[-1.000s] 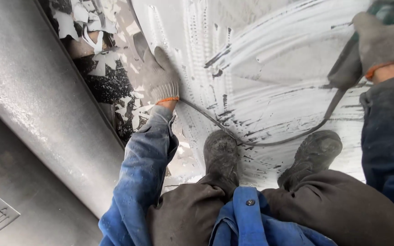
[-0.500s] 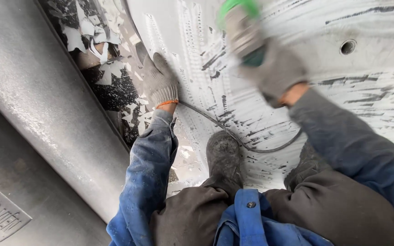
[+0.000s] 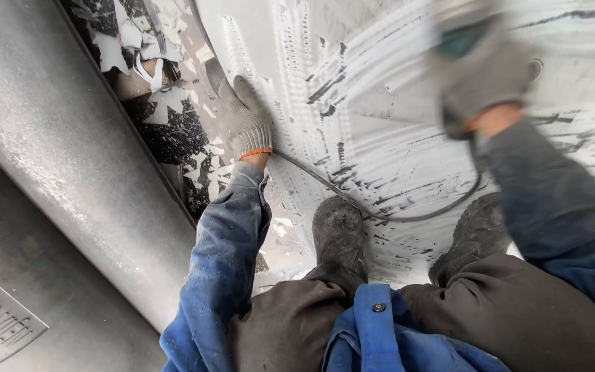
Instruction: Using an electric angle grinder to remove coating or rust from an industrial metal component.
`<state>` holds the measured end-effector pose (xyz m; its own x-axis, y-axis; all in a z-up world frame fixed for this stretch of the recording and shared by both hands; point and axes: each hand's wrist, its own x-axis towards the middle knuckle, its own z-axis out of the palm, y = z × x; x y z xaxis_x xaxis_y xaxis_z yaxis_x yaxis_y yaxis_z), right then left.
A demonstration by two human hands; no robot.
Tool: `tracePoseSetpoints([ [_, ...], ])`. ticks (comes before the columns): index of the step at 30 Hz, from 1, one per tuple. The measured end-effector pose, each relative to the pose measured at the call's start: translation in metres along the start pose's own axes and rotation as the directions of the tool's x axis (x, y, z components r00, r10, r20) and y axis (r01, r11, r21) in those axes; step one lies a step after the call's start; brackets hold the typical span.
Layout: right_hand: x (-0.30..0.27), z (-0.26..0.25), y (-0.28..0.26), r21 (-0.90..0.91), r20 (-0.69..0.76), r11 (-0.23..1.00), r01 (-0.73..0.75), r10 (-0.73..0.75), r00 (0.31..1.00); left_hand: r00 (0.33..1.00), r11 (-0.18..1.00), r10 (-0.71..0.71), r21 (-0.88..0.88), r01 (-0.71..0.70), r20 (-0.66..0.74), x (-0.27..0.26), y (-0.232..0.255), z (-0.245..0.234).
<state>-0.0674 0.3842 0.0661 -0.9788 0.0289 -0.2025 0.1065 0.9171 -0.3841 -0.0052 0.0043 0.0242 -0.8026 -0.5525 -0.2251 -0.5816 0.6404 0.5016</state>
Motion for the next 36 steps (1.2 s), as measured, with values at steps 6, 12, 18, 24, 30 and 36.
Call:
tracePoseSetpoints([
  [6,-0.020,0.027,-0.123,0.060,0.484,0.991,0.122,-0.136,0.865,0.998,0.987,0.054,-0.151,-0.060,-0.042,0.008,-0.016,0.016],
  [12,0.021,-0.008,0.003,0.199,0.281,0.976,-0.090,0.031,0.959,1.000,0.996,0.021,-0.088,-0.023,-0.021,0.009,-0.004,0.011],
  [18,0.044,0.004,0.179,0.202,0.045,0.966,-0.165,0.159,0.986,0.999,0.990,0.007,-0.142,-0.012,-0.033,0.003,-0.004,0.007],
  [24,-0.005,0.001,-0.062,0.126,0.157,0.988,-0.093,0.072,0.985,1.000,0.997,-0.015,-0.071,0.016,0.013,0.002,-0.003,0.006],
  [30,-0.028,0.012,-0.133,0.060,0.597,0.996,0.065,-0.088,0.797,0.996,0.995,0.055,-0.074,-0.060,-0.064,0.011,-0.017,0.017],
  [36,0.019,-0.019,0.020,0.337,0.249,0.941,-0.021,-0.067,0.966,0.995,0.995,-0.079,-0.053,0.083,0.065,0.010,-0.006,0.010],
])
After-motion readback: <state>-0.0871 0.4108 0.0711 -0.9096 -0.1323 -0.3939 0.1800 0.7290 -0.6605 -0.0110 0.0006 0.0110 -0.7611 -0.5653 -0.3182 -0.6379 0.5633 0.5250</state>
